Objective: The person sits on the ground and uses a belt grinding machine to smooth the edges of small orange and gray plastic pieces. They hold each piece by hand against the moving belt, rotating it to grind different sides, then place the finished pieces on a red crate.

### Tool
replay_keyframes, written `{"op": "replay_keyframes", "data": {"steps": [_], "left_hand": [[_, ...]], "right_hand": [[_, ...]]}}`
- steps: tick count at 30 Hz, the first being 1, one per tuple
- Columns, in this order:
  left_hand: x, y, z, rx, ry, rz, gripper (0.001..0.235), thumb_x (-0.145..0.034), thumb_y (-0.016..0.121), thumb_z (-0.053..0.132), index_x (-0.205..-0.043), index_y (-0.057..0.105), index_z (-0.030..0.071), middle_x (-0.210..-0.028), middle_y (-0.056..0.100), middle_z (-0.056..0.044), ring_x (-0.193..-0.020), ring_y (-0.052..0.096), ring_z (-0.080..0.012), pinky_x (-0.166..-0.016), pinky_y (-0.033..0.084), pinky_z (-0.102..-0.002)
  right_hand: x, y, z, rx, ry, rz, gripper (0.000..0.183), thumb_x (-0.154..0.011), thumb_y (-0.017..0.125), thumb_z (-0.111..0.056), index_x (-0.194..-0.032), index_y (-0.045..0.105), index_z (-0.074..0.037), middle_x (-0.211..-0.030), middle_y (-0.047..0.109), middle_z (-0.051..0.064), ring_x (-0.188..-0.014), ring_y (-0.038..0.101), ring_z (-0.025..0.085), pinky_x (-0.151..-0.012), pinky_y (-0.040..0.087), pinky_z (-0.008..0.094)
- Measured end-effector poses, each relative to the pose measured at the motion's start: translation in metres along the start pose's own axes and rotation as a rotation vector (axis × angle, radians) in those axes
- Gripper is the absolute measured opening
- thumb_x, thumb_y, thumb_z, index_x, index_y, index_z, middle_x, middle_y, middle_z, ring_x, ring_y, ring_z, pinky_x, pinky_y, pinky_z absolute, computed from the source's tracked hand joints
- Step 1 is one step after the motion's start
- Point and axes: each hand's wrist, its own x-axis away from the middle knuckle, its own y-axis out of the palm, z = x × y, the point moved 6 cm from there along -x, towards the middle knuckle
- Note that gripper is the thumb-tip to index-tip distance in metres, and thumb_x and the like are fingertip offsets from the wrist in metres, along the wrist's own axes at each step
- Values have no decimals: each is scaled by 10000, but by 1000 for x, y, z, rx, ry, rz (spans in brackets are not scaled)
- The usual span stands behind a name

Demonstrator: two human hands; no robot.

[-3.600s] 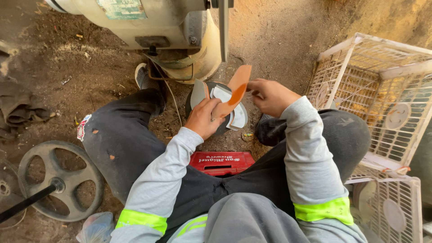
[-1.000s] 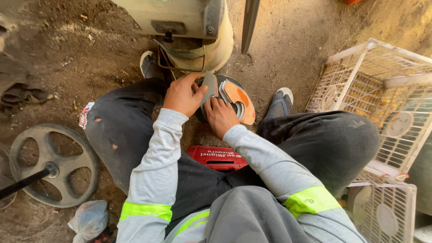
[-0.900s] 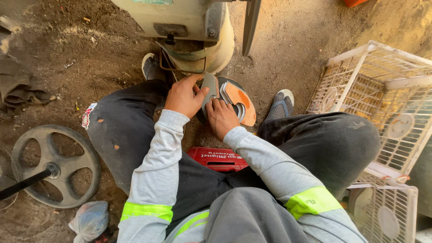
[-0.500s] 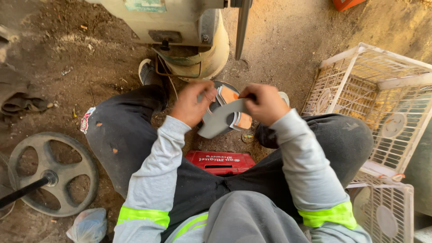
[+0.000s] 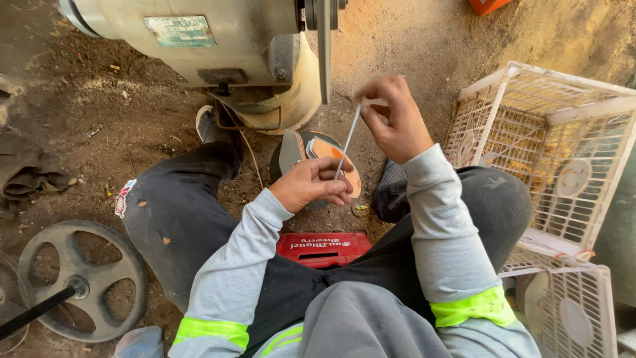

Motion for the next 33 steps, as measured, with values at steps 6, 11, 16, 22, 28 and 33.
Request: {"op": "replay_keyframes", "data": {"steps": [6,11,16,22,28,33], "left_hand": [[-35,-23,-1,-70,246,271,472,-945,707,99,-1345,540,-88,-985,688,-120,-780,716,-190,-642,595,-314],[-48,-44,13,-51,306,318,406,-992,667,143,-1322,573,-75,-900,692,-87,-695,638,-136,-609,541,-275],[-51,-44,28,-63,348,293,377,-1021,670,158,-1293,608,-95,-892,676,-82,-682,607,-127,-606,507,-265],[-44,-42,14,-29,286,305,428,-982,692,172,-1328,587,-57,-898,687,-68,-688,622,-119,-608,510,-255],[-24,-35,-10,-413,352,443,509,-916,751,159,-1348,582,-51,-949,705,-74,-729,654,-119,-654,541,-257],[-20,-45,-18,-751,306,659,640,-818,828,204,-1345,574,-56,-875,699,-66,-679,669,-126,-606,541,-245]], "right_hand": [[-13,24,31,58,179,89,252,-983,637,-55,-1228,690,-24,-1209,691,135,-1086,726,214,-935,614,319],[-34,36,32,293,-14,115,373,-912,593,28,-1270,693,-6,-1261,669,151,-1148,663,334,-992,532,397],[-48,37,38,363,-62,170,441,-845,567,75,-1251,715,-14,-1219,671,138,-1167,615,340,-1022,492,414],[-34,43,32,353,-80,145,452,-829,566,86,-1246,716,0,-1192,655,155,-1155,610,335,-1009,490,404],[-13,22,18,350,47,-91,376,-872,585,46,-1206,745,-17,-1129,718,123,-1047,688,270,-952,543,364],[-4,5,31,36,254,-137,328,-956,560,-17,-1246,715,-10,-1069,749,103,-929,743,218,-852,601,331]]}}
